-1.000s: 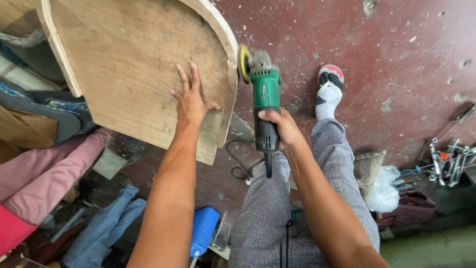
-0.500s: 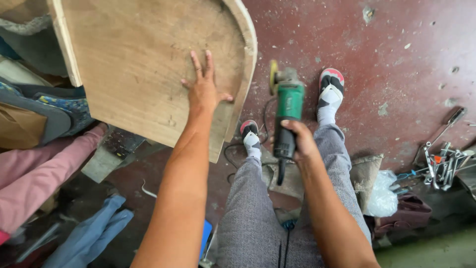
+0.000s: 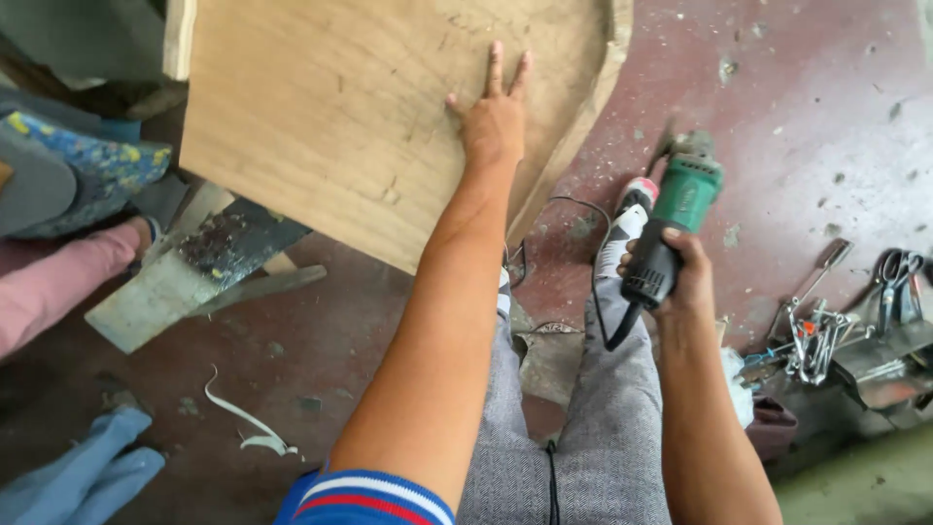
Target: The person uses a green angle grinder with a sanding disc to smooth the curved edge of a large wooden board. They hold the board steady with their left hand while moving the grinder along the perimeter. Later, they sand a smaller wooden piece held in their left hand.
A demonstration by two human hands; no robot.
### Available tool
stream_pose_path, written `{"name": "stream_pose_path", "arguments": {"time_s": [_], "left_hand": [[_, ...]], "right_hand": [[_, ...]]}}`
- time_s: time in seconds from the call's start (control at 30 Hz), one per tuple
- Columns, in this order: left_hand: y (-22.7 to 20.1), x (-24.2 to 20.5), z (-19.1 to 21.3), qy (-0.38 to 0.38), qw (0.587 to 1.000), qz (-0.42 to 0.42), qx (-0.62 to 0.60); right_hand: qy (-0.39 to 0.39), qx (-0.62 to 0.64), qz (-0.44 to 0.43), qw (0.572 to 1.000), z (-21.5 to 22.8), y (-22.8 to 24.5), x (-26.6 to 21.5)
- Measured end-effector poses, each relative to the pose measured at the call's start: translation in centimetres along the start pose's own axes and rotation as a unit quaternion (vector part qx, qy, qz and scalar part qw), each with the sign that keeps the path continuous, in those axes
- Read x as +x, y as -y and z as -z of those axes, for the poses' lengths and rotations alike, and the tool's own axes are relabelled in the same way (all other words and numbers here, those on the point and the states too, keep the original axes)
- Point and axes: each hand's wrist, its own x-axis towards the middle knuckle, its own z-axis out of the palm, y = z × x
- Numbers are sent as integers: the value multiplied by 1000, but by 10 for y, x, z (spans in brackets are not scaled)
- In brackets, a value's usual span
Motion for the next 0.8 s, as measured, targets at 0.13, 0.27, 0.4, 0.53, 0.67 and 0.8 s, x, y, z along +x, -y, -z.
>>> {"name": "stream_pose_path", "arguments": {"time_s": [0.13, 0.27, 0.4, 0.53, 0.67, 0.8], "left_hand": [[-5, 9, -9, -4, 998, 8, 63], [-12, 5, 1, -2, 998, 32, 60], [-32, 1, 16, 16, 996, 67, -64], [-45, 6, 16, 31, 992, 93, -80], [-18, 35, -10, 13, 998, 66, -10], [-20, 32, -8, -9, 998, 43, 40]], "right_hand": [[80, 47, -35, 995, -16, -22, -2], [111, 104, -129, 980, -24, -52, 20], [151, 131, -168, 965, -47, -50, 18], [151, 118, -99, 976, -62, -14, 40], [146, 93, -113, 978, -63, 5, 52], [75, 60, -119, 988, -65, 16, 16]]}}
